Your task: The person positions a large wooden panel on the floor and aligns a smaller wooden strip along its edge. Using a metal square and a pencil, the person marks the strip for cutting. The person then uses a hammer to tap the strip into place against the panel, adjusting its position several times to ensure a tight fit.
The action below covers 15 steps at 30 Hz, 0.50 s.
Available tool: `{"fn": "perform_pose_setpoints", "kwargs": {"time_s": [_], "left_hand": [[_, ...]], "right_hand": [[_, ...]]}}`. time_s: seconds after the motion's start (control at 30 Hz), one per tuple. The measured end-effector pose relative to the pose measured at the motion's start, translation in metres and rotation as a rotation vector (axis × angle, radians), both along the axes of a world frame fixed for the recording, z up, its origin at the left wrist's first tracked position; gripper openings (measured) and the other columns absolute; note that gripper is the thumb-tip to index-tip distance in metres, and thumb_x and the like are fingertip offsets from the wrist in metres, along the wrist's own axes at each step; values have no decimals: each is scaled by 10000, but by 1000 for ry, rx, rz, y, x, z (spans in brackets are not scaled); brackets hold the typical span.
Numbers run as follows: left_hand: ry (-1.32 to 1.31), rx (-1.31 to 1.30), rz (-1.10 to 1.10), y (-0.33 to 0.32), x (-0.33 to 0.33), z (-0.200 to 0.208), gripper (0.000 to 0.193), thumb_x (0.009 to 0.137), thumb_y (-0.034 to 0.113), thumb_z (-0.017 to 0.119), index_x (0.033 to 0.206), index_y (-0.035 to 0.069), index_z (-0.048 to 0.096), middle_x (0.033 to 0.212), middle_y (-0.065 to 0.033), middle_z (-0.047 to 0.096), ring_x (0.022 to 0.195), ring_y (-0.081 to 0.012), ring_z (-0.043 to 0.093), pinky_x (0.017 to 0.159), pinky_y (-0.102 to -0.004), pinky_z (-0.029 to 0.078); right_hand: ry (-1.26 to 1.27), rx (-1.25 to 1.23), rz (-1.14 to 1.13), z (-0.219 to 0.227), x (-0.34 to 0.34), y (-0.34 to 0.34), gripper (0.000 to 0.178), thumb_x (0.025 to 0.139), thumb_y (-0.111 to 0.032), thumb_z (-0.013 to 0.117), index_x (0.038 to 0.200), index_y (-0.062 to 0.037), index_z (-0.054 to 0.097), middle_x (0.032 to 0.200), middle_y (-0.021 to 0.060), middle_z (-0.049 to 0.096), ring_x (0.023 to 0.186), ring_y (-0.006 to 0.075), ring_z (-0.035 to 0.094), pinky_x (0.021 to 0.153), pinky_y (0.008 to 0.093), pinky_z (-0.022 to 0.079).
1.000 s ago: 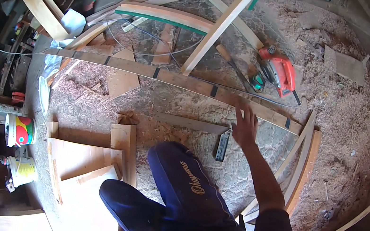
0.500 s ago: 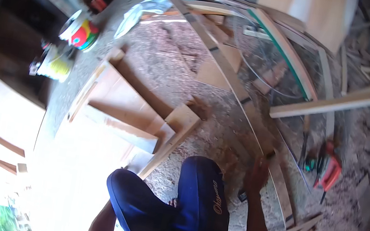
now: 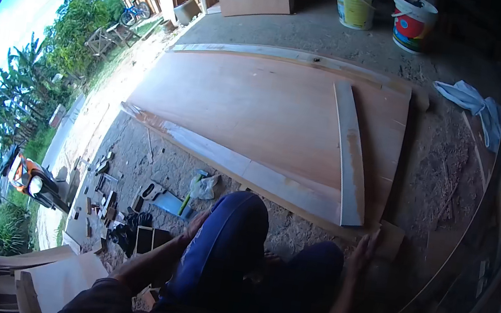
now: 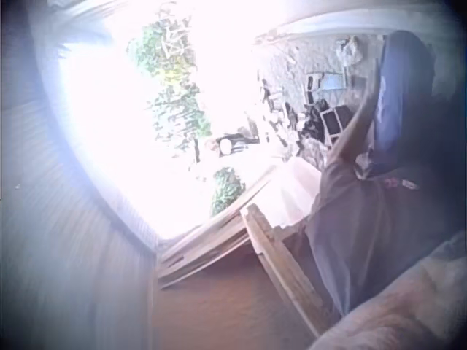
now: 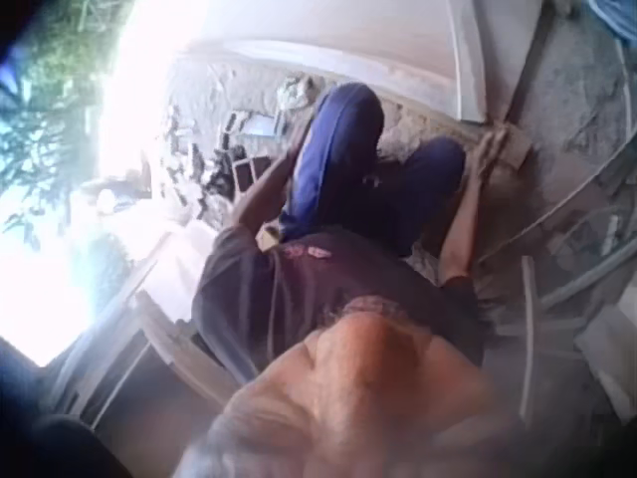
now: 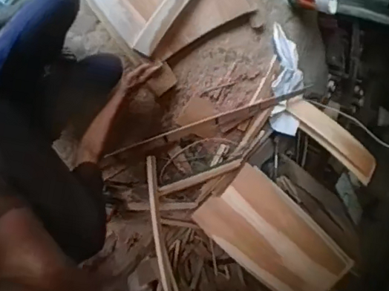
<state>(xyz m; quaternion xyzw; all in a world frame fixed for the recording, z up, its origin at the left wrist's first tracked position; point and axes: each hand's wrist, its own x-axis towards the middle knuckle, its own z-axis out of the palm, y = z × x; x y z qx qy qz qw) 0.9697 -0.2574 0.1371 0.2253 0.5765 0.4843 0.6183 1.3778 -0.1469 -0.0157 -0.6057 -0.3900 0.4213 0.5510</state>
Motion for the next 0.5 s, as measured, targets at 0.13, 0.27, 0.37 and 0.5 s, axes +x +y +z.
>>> {"fn": "perform_pose_setpoints", "kwargs": {"time_s": [0.13,0.27,0.37,0.5], "left_hand": [[462,196,-280,-102,22,54,794,1014,463,479,1572,-23,191,1639,-202,209,1517,-303,217,1216,-420,209],[1140,78,-444,-155,43,48,783,974,482,547,1599,143,220,1645,-241,147,1510,-449,168,1218,-545,160],[1379,265,-634,-150,50,42,707,965,442,576,1576,213,304,1645,-211,187,1521,-421,170,1196,-630,143],[1259,243,-602,-126,53,29,631,976,308,535,1562,181,340,1642,-188,219,1524,-408,172,1208,-607,142]], "right_hand": [[-1273,-195,682,123,-51,-139,591,1001,-323,554,1510,-52,423,1572,247,336,1458,434,309,1192,526,258],[-1192,14,427,98,-38,-215,524,998,-331,560,1446,-63,517,1484,271,421,1325,460,434,1099,555,355],[-1312,220,414,103,-41,-219,504,1015,-360,546,1432,-76,533,1396,269,522,1223,452,525,1036,540,415],[-1374,-122,609,87,-29,-206,501,1003,-281,535,1456,-71,515,1511,283,406,1396,464,387,1147,564,315]]}}
